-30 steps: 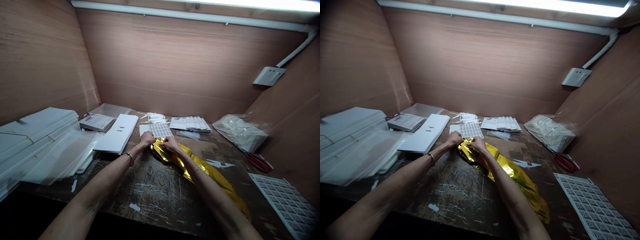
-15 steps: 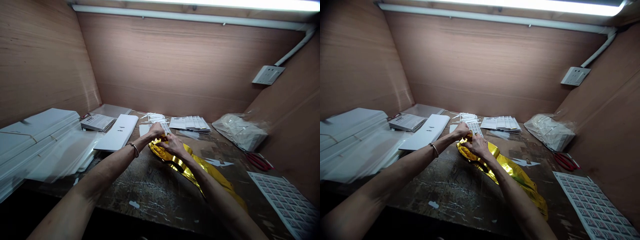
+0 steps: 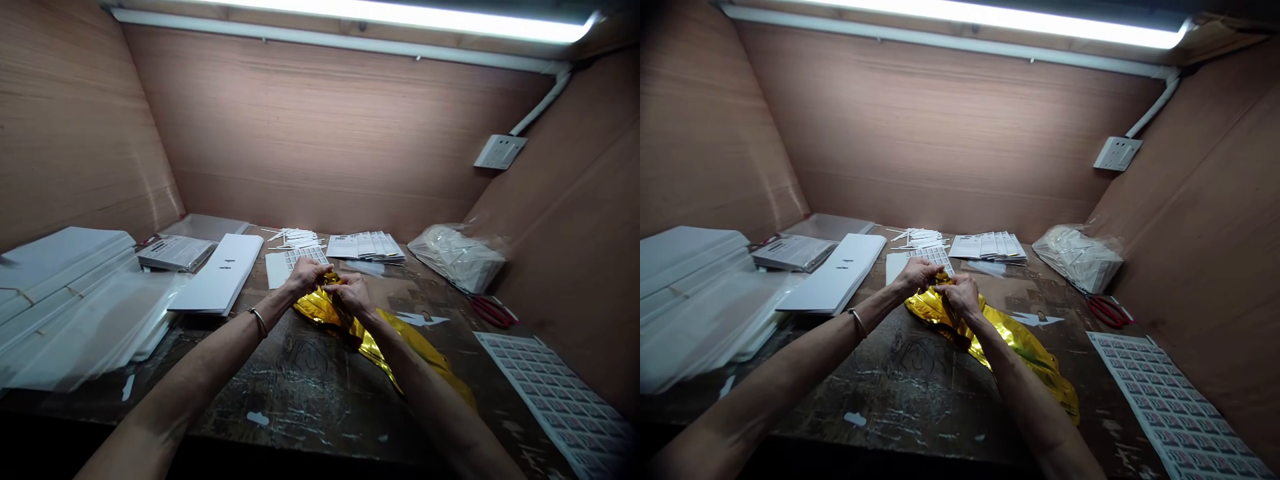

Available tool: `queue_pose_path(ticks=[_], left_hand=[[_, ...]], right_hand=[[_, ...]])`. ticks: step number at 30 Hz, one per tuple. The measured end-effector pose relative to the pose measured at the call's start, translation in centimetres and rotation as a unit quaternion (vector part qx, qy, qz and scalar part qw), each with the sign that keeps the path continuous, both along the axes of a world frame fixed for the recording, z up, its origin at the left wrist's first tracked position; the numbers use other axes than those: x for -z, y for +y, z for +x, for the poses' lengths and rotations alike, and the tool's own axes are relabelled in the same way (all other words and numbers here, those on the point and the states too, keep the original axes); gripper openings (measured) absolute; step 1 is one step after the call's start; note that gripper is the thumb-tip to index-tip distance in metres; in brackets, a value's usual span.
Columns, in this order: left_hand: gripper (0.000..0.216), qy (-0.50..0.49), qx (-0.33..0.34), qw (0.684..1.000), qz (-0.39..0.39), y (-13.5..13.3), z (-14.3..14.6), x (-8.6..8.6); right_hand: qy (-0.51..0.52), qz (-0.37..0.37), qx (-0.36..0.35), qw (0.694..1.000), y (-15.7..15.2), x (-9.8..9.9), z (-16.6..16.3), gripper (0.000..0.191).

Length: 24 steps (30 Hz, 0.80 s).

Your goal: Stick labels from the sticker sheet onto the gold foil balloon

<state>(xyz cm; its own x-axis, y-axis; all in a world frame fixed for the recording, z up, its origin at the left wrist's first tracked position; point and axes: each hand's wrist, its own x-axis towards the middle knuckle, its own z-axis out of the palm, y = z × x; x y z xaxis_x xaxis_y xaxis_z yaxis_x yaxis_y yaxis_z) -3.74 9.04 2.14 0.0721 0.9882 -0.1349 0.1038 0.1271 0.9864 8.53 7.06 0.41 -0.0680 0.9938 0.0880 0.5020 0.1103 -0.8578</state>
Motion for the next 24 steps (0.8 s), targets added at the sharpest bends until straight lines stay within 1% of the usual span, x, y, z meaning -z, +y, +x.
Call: queue_pose_path(ticks=[2, 4, 6, 7, 8, 10, 12, 13, 15, 17, 19, 21, 24], left_hand=[[0.031, -0.008, -0.003, 1.0, 0.004, 0.2, -0.1, 0.5], [0.031, -0.006, -0.012, 1.0, 0.001, 0.3, -0.5, 0.8], [0.03, 0.003, -0.028, 1.0, -0.011, 0.3, -1.1, 1.1], [0.029, 0.01, -0.035, 0.999, -0.019, 0.3, -1.5, 1.2], [0.028, 0.019, -0.043, 0.998, -0.028, 0.2, -1.9, 1.4], [0.026, 0.038, -0.052, 0.997, -0.047, -0.1, -2.8, 1.8], [0.026, 0.055, -0.059, 0.995, -0.062, -0.4, -3.4, 2.2], [0.026, 0.062, -0.063, 0.994, -0.067, -0.5, -3.7, 2.4], [0.025, 0.079, -0.073, 0.991, -0.074, -0.7, -4.0, 2.7], [0.024, 0.097, -0.083, 0.989, -0.079, -0.8, -4.1, 3.0], [0.022, 0.112, -0.085, 0.987, -0.081, -0.8, -4.3, 3.3], [0.022, 0.129, -0.077, 0.985, -0.083, -0.6, -4.4, 3.6], [0.024, 0.164, -0.058, 0.981, -0.089, -0.2, -4.7, 4.4]], right_hand=[[0.059, -0.014, -0.002, 0.998, -0.1, 0.0, 0.2, 0.033], [0.113, -0.029, -0.016, 0.993, -0.4, -0.5, 1.0, 0.035], [0.154, -0.035, -0.018, 0.987, -1.3, -1.0, 2.8, 0.035], [0.161, -0.03, -0.007, 0.986, -1.9, -1.2, 4.2, 0.034], [0.158, -0.025, 0.012, 0.987, -2.8, -1.2, 5.9, 0.032], [0.135, -0.016, 0.081, 0.987, -4.8, -0.9, 9.8, 0.028], [0.115, -0.05, 0.171, 0.977, -7.2, 0.1, 13.7, 0.028], [0.127, -0.08, 0.199, 0.968, -8.4, 0.8, 15.4, 0.026], [0.17, -0.116, 0.243, 0.948, -10.6, 2.1, 17.8, 0.024], [0.191, -0.125, 0.268, 0.936, -12.3, 3.2, 18.7, 0.028], [0.179, -0.113, 0.278, 0.937, -13.1, 3.9, 18.4, 0.029], [0.158, -0.089, 0.274, 0.944, -13.0, 4.3, 17.6, 0.029], [0.118, -0.059, 0.278, 0.951, -12.3, 4.2, 16.6, 0.03]])
